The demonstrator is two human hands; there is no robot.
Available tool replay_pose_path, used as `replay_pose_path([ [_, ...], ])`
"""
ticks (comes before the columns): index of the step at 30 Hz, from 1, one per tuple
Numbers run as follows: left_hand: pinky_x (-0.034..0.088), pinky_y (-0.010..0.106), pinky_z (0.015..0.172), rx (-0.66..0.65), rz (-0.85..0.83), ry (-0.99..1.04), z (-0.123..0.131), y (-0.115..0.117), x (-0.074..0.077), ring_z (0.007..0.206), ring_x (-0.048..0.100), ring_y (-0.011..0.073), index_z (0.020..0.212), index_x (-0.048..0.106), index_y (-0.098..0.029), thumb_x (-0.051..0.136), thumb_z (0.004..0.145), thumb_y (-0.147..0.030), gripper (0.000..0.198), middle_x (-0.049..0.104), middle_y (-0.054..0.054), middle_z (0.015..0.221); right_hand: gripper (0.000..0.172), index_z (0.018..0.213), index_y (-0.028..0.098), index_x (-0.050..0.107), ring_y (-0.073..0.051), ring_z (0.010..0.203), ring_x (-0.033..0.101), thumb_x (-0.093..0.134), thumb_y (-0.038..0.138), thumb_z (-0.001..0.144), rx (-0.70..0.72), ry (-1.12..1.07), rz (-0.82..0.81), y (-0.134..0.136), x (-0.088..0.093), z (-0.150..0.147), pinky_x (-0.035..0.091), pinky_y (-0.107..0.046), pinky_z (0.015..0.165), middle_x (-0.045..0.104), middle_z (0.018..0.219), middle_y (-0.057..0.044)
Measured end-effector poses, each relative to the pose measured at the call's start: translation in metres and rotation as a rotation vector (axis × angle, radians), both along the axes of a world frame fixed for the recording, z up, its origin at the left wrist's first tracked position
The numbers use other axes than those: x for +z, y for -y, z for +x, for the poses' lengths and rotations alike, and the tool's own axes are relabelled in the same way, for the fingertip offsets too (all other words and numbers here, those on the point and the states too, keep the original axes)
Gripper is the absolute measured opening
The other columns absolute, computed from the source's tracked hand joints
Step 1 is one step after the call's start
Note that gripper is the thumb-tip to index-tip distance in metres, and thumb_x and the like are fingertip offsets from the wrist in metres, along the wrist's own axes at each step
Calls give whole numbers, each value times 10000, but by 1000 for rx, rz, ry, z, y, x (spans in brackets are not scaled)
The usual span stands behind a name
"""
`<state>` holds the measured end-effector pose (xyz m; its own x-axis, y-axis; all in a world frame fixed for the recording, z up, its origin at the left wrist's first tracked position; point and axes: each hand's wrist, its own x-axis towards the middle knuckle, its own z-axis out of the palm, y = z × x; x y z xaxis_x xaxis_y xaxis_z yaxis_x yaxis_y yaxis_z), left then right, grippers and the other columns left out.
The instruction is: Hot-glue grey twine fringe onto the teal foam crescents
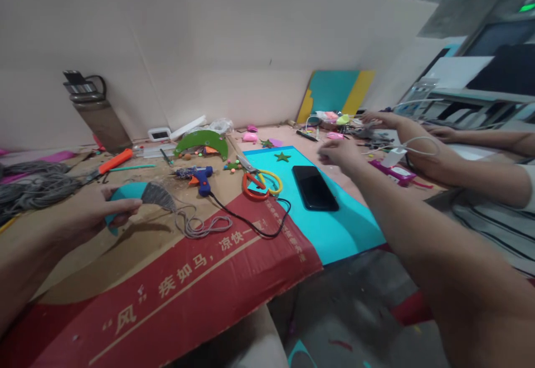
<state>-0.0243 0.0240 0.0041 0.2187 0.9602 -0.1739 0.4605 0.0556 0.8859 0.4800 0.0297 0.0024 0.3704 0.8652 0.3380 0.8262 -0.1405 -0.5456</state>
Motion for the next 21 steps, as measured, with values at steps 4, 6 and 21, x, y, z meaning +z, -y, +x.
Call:
replay_pose_path([
  [4,312,212,449,12,1,26,1,2,2,450,406,75,613,554,-162,729,681,-352,268,499,-46,475,159,816,151,602,-137,750,685,504,86,922,207,-524,-98,-24,7,-70,546,-274,683,713,910,-130],
  [6,311,214,451,15,13,33,2,3,4,452,410,74,610,554,-159,730,675,-344,264,501,-44,477,92,816,163,603,-125,705,658,570,108,882,283,-706,-107,-31,9,-101,537,-256,634,710,867,-82],
  [21,322,227,433,3,27,73,7,9,10,450,444,89,607,580,-162,760,636,-362,270,522,-8,513,169,730,170,615,-105,557,638,686,28,787,397,-926,-84,-54,1,-184,568,-215,578,648,593,-17],
])
